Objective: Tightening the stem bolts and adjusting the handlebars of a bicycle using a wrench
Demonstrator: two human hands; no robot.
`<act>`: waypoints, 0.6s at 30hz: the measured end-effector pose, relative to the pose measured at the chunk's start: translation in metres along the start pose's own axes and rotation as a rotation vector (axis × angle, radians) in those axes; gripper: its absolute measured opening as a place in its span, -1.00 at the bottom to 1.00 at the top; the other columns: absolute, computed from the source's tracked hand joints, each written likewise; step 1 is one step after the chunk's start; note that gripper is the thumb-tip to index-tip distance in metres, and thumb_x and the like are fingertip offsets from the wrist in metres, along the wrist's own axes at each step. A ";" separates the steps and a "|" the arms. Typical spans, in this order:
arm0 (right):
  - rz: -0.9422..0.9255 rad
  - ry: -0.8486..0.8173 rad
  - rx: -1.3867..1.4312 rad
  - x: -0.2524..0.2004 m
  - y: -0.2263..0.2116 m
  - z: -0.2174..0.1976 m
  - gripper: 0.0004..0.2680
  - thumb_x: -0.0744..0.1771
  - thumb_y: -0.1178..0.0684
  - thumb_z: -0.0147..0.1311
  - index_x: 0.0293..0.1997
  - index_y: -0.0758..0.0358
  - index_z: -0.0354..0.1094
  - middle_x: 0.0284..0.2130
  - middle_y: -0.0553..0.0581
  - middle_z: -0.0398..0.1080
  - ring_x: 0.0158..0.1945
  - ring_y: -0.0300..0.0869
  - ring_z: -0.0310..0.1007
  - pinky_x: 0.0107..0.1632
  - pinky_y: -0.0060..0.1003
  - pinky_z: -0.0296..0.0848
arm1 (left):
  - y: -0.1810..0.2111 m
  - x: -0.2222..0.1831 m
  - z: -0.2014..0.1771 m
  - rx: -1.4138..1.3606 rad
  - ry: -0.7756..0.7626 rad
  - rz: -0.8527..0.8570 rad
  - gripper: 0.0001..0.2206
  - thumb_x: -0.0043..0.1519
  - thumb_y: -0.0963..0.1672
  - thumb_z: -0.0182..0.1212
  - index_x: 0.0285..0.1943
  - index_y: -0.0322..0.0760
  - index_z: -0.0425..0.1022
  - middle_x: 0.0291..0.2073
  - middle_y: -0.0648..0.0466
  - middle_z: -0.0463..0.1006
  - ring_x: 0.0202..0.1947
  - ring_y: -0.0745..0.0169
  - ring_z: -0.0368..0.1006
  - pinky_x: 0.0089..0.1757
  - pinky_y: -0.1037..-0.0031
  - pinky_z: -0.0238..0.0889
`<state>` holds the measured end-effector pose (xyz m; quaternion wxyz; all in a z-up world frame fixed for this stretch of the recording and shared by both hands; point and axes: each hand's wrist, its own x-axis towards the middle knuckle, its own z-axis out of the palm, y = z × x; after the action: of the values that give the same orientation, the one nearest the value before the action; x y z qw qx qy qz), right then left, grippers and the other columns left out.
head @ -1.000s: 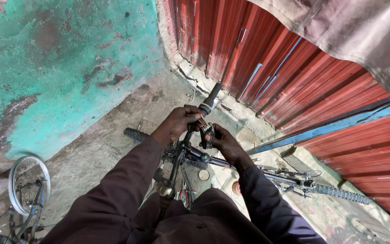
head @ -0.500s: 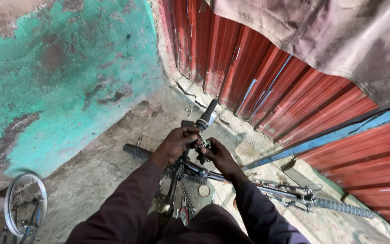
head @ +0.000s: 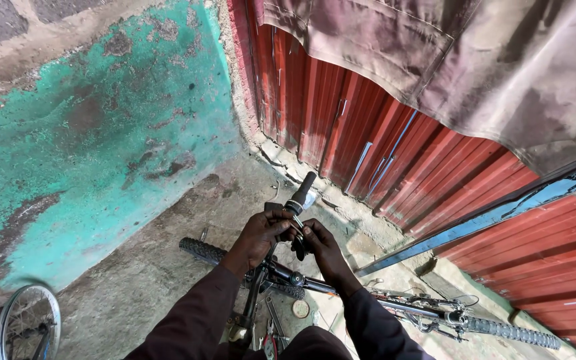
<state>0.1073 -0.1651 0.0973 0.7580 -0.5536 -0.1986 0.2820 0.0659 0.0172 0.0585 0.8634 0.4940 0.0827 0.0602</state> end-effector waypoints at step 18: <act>-0.264 0.202 -0.029 0.007 0.037 -0.008 -0.93 0.37 0.17 0.16 -0.26 0.35 0.42 -0.34 0.15 0.40 -0.36 -0.25 0.24 -0.33 -0.39 0.27 | -0.027 0.013 -0.004 0.228 0.131 0.057 -0.81 0.19 -0.24 0.42 -0.07 -0.51 0.56 -0.29 -0.21 0.62 -0.33 0.11 0.61 -0.31 0.49 0.56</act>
<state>0.1097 -0.1580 0.0597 0.7965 -0.5592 -0.1963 0.1200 0.0785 0.0092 0.0323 0.7922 0.5863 0.1311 0.1070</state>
